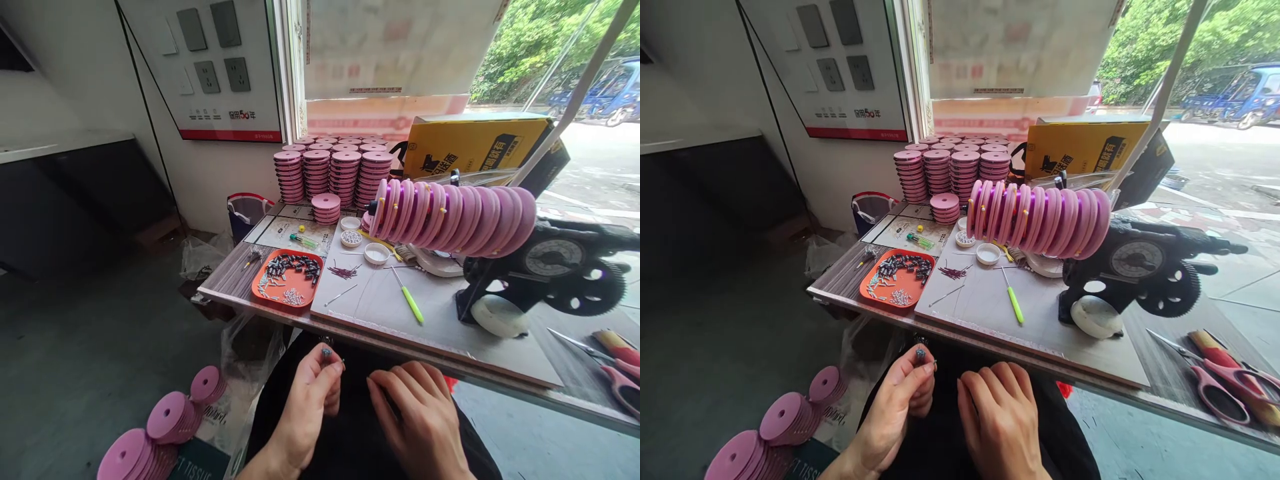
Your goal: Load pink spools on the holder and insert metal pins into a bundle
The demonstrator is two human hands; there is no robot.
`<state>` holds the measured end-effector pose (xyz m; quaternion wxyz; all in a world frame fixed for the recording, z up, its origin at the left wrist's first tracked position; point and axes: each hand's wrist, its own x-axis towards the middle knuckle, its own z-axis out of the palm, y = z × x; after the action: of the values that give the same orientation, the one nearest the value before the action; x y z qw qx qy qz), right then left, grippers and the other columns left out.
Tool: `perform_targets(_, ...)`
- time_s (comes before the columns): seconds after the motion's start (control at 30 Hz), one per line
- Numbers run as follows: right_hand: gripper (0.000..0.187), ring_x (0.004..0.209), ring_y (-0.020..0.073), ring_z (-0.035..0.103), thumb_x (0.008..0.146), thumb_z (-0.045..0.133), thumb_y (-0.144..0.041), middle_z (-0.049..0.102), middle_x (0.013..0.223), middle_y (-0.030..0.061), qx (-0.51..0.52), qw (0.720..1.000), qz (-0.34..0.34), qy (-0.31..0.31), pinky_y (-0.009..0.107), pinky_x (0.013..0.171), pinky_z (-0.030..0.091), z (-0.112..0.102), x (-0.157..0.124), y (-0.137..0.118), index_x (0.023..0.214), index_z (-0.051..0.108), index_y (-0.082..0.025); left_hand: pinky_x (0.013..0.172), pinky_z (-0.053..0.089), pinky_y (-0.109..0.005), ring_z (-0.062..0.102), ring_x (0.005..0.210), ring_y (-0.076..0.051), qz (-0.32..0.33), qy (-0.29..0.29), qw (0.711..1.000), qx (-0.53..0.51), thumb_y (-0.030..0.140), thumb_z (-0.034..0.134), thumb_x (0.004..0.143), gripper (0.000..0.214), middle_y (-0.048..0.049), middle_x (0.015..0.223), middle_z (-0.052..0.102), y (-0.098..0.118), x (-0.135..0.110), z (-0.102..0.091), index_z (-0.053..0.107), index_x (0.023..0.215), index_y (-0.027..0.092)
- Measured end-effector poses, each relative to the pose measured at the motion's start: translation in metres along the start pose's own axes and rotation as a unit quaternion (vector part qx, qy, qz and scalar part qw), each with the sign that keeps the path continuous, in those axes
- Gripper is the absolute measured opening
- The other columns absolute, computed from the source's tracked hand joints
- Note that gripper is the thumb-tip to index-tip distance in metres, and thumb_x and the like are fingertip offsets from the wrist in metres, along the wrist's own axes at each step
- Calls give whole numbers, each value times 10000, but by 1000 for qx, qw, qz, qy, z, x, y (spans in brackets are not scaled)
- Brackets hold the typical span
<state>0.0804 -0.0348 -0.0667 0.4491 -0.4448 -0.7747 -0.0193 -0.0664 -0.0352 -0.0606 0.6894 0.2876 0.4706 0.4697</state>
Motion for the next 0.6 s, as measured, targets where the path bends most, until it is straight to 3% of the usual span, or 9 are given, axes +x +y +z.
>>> perform_targets(0.37,151,581,134,445,837,494,-112,526,562,-8,2,1000,-17,5,290,656,333,0,2,-2,723,569,-176,415,92,-190,109,441,-52,4,-5,1000,-8,356,597,727,270,125,485,203,0,-2,1,387,672,197)
perform_targets(0.6,117,585,127,472,837,518,-129,549,590,-14,-4,1000,-17,-6,293,657,342,-2,5,1,746,569,-183,406,124,-202,161,429,-54,3,1,999,50,366,623,707,269,115,467,254,3,-4,6,427,650,190)
